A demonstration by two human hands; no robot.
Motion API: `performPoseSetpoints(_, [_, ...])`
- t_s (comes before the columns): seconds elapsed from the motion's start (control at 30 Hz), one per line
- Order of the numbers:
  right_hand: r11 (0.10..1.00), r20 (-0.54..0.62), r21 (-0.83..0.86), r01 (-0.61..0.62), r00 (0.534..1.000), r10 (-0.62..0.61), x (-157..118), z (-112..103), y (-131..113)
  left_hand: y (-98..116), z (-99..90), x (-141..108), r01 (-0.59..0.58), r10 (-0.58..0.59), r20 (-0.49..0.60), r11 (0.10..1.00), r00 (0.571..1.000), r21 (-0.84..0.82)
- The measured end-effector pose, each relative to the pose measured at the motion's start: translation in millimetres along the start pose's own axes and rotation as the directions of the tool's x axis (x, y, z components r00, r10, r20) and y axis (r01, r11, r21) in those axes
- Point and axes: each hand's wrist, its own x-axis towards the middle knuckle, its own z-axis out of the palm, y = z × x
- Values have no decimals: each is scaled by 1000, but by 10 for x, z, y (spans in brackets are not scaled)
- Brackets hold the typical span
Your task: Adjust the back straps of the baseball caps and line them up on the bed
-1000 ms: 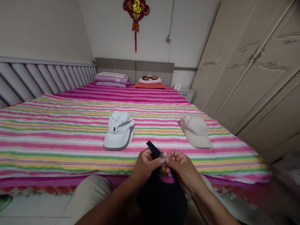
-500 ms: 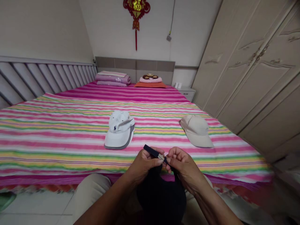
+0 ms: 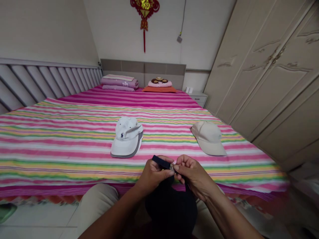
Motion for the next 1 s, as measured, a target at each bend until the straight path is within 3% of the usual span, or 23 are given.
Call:
performPoseSetpoints(0.13, [997, -13, 73, -36, 999, 37, 20, 5, -7, 45, -42, 2, 14, -17, 38, 996, 999, 85])
performPoseSetpoints(0.3, [998, -2, 53, -39, 999, 39, 12, 2, -20, 193, -178, 53, 49, -80, 199, 986, 977, 157])
performPoseSetpoints(0.5, [1000, 10, -25, -15, 1000, 15, 17, 8, -9, 148, -290, 127, 391, -380, 218, 920, 899, -8])
performPoseSetpoints(0.57, [999, 36, -40, -26, 999, 27, 14, -11, -5, 106, -272, 118, 439, -414, 209, 894, 886, -89])
performPoseSetpoints(0.77, [997, 50, -59, -51, 997, 54, -12, -67, -24, 71, -189, 81, 373, -329, 264, 917, 907, -139])
performPoseSetpoints(1.0, [991, 34, -131, -18, 999, 23, 9, -65, -9, 114, -136, 61, 357, -325, 223, 926, 919, -125])
